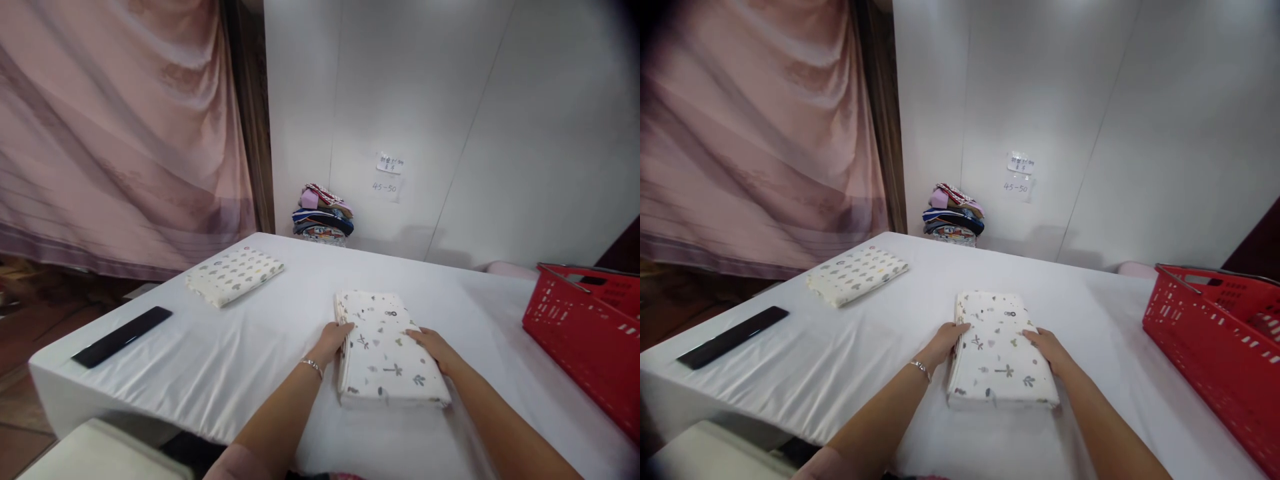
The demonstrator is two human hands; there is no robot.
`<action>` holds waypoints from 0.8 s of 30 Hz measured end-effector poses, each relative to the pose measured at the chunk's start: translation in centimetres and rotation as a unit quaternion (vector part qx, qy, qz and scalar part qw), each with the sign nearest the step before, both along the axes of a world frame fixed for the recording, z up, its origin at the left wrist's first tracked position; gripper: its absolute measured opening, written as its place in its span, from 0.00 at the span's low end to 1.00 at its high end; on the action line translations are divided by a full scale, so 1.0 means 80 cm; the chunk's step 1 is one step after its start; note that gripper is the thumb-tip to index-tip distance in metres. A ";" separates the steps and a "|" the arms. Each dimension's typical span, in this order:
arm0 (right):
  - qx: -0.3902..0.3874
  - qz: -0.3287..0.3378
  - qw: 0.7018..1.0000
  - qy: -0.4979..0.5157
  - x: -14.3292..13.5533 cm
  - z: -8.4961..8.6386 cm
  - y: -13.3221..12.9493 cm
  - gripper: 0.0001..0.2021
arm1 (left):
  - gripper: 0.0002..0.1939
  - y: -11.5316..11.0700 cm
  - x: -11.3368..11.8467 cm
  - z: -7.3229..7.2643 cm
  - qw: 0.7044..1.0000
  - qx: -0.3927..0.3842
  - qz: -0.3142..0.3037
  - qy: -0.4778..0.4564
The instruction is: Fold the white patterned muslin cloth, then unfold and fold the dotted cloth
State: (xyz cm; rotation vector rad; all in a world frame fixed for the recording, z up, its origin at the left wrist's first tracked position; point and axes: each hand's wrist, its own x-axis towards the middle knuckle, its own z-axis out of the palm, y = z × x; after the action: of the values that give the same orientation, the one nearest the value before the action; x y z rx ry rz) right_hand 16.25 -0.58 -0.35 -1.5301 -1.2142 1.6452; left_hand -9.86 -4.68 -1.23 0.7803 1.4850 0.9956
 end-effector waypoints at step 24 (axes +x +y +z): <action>0.393 0.231 0.683 -0.570 -0.110 0.098 -0.032 0.19 | 0.24 0.020 0.062 0.009 0.989 0.130 -0.039 0.055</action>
State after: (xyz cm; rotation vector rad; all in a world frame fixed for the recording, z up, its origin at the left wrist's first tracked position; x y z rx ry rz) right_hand 7.44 -3.11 7.49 -1.6257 -2.6374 -0.0541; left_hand -4.89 -3.05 -0.48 1.0877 1.4221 1.1144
